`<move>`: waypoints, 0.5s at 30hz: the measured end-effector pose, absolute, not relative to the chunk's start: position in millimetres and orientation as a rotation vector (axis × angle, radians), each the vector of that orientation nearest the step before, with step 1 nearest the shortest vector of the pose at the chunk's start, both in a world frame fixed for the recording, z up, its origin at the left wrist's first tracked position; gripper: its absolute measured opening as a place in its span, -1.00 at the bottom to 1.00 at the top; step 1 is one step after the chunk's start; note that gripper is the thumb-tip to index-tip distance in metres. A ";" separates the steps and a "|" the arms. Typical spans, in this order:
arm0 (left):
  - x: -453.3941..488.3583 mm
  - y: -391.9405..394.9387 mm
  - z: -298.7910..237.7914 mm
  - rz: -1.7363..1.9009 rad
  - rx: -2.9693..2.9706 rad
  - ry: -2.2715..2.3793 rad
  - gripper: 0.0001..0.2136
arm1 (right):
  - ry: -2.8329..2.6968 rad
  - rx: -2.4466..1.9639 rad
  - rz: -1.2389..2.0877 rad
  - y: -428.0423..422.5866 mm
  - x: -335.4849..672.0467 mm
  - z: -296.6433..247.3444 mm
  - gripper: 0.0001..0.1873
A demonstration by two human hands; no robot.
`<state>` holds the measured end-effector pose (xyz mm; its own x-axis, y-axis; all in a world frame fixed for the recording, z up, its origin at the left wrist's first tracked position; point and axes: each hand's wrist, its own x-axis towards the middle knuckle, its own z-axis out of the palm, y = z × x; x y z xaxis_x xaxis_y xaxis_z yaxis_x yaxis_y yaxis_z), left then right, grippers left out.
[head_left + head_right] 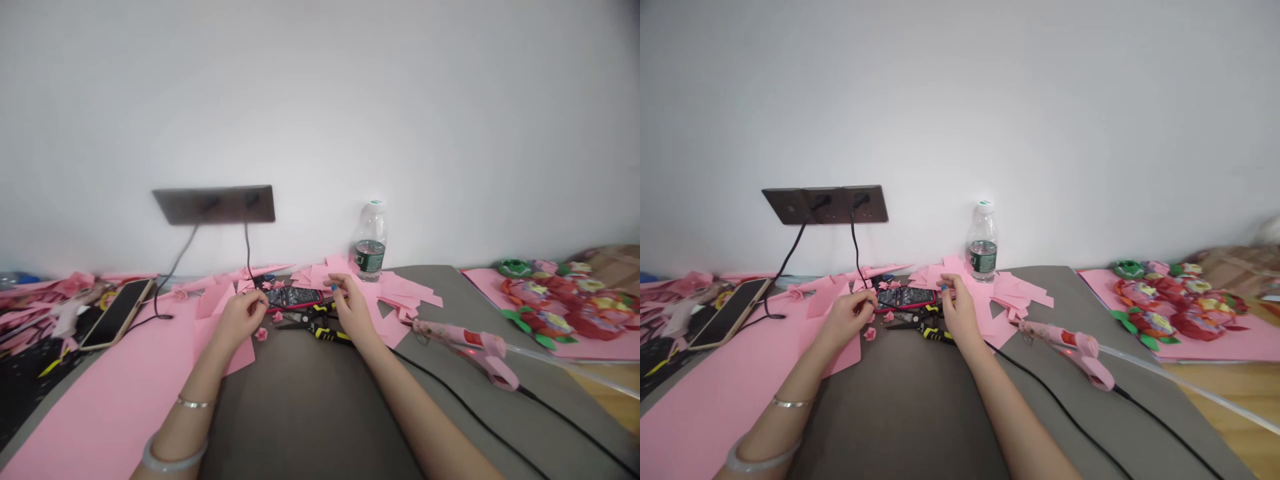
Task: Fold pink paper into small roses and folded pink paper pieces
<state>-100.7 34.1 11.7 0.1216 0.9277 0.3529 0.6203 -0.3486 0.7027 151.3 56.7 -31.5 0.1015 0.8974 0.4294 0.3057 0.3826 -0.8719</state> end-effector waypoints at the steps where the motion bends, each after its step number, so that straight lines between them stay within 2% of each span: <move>1: -101.8 33.1 11.7 1.168 1.998 1.529 -0.90 | -1.451 -1.153 0.628 56.5 151.2 -31.3 -0.72; 7: -108.0 36.6 6.3 1.631 1.763 1.680 -0.82 | -1.449 -1.151 0.642 55.7 150.4 -29.5 -0.71; 15: -110.8 44.8 -7.1 1.369 1.761 1.718 -0.82 | -1.446 -1.153 0.657 57.2 150.7 -31.7 -0.71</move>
<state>-110.8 44.8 -7.1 -0.1858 0.8989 0.3967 0.5873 -0.2221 0.7783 150.7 57.2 -31.7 0.0951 0.9074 0.4094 0.2889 0.3684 -0.8837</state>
